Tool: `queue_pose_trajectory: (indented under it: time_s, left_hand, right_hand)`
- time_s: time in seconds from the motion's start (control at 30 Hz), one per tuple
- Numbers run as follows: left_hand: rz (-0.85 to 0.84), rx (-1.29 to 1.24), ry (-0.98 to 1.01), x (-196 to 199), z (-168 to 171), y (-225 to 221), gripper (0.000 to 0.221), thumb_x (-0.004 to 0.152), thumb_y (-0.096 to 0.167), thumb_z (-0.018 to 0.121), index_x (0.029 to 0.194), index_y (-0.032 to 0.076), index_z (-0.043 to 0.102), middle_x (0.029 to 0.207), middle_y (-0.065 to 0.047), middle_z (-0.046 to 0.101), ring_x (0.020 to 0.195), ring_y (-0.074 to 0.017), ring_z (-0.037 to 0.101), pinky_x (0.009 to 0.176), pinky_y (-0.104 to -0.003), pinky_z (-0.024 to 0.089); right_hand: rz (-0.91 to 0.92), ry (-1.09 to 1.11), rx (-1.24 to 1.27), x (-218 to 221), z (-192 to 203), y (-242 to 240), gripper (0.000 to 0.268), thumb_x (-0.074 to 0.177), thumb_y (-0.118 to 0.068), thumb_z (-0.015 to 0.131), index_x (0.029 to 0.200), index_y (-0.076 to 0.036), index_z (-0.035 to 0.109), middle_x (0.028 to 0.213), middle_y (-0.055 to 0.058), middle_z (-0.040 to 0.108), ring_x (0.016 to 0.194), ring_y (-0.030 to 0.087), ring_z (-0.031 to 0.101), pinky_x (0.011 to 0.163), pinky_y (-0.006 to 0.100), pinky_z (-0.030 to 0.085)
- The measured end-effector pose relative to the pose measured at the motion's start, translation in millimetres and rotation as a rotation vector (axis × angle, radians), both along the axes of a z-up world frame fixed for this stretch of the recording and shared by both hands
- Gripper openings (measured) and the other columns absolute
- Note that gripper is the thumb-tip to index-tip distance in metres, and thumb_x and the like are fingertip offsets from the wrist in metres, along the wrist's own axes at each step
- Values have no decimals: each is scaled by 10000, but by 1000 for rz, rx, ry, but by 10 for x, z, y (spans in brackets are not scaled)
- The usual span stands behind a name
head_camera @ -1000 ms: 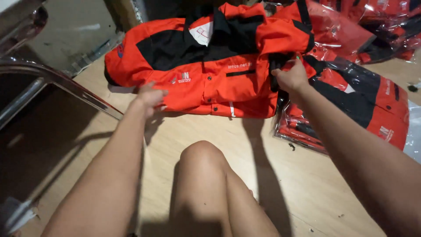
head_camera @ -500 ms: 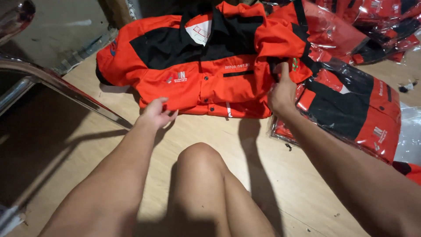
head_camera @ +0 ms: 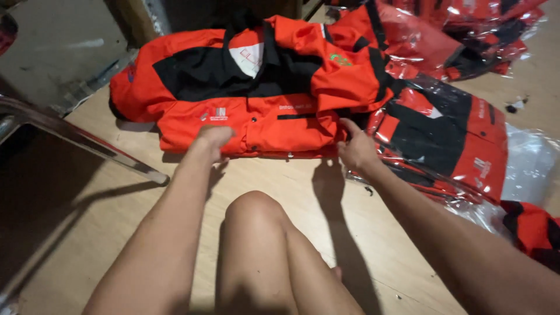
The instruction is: The person is sitting on the floor and buttoning up a red and black shirt.
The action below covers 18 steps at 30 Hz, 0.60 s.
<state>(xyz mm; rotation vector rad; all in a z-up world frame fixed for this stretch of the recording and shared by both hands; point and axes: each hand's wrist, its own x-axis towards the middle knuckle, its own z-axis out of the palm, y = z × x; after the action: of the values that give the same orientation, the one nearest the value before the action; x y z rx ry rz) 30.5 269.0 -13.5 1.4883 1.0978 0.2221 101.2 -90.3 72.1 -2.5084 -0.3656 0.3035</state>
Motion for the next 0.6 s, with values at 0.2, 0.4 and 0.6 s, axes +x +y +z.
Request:
queue_pose_trajectory:
  time_s: [0.2,0.4,0.6]
  left_hand:
    - [-373,143,-117,422,300,-1145,870,747,156,805,1506,-28,421,1127,-324,646,757,-430,735,516,-560,625]
    - [-712,-104,-81,410,274,-2868,684,879,169,721,1463,-53,442,806,-220,711,596,-318,727,489,-400,625]
    - [-1086,-148,-26,144,325,-4755,447,927,149,630,1340,-17,594,809,-154,752,626,-228,737,584,-329,635]
  right_hand:
    - [52,41,52,-137,-67,-395,757,910,-259,636,1578,-430,324,1309,159,696,1275,391,613,1149,514,440]
    - [-100,137,142,-684,69,-1273,677,876,-222,701,1477,-439,480,1340,100,696,1246,347,645,1087,466,516]
    - [-444,67,196,-928,-170,-2927,571,890,-136,686,1422,-309,571,1281,202,707,1145,402,702,981,500,573]
